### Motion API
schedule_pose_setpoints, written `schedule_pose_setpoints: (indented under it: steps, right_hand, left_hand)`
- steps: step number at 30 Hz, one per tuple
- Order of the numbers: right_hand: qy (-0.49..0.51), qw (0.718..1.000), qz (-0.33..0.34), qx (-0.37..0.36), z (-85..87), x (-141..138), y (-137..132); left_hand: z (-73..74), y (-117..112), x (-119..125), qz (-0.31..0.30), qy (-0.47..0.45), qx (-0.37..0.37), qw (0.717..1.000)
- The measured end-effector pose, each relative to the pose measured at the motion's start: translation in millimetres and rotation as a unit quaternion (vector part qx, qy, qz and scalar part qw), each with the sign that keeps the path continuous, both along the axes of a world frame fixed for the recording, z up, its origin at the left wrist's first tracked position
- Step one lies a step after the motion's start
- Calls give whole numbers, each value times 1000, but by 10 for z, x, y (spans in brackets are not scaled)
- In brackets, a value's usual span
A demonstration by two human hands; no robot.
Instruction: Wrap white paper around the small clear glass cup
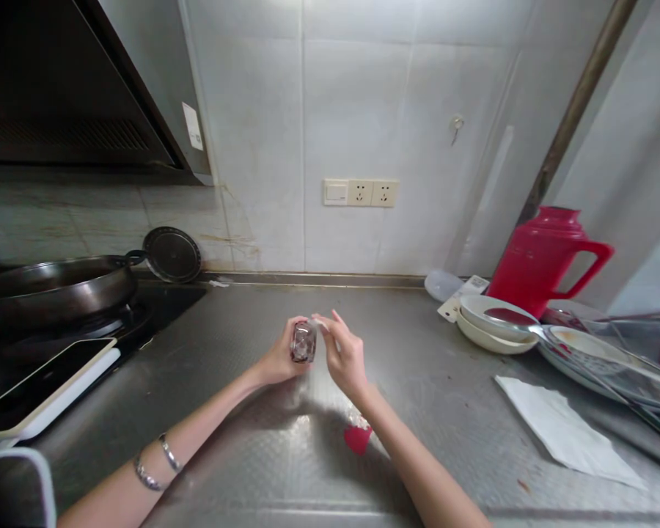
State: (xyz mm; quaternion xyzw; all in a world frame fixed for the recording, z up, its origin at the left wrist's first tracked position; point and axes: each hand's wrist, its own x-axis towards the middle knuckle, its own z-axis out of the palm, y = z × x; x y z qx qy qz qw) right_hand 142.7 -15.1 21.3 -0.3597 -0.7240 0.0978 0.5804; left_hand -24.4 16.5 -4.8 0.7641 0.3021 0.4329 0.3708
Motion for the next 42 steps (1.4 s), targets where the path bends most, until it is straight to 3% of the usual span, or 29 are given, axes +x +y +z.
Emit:
schedule_pose_setpoints:
  steps: [3, 6, 12, 16, 22, 28, 37, 40, 42]
  right_hand:
    - [40, 995, -73, -56, -11, 29, 50]
    - [-6, 996, -17, -82, -57, -8, 49]
    - [-77, 994, 73, 9, -83, -85, -35]
    - [-94, 989, 109, 20, -6, -8, -66]
    - [30, 997, -62, -29, 46, 27, -14]
    - [-21, 1000, 2, -17, -17, -18, -7]
    - [-106, 982, 61, 145, -1, -4, -61]
    - [-75, 988, 57, 121, 56, 5, -90]
    - [-4, 997, 0, 71, 97, 17, -89]
  left_hand:
    - [7, -57, 30, -10, 20, 14, 1000]
    - [4, -87, 66, -30, 21, 21, 999]
    - [13, -58, 75, -40, -8, 20, 999]
    - [23, -60, 60, -48, -9, -5, 999]
    - [43, -132, 101, -41, -1, -13, 999]
    - [35, -175, 143, -48, -43, -3, 998]
    - [-5, -165, 179, -67, -117, -52, 990]
    - [17, -170, 158, -60, -94, -51, 992]
    - [28, -184, 148, -53, -68, -45, 995]
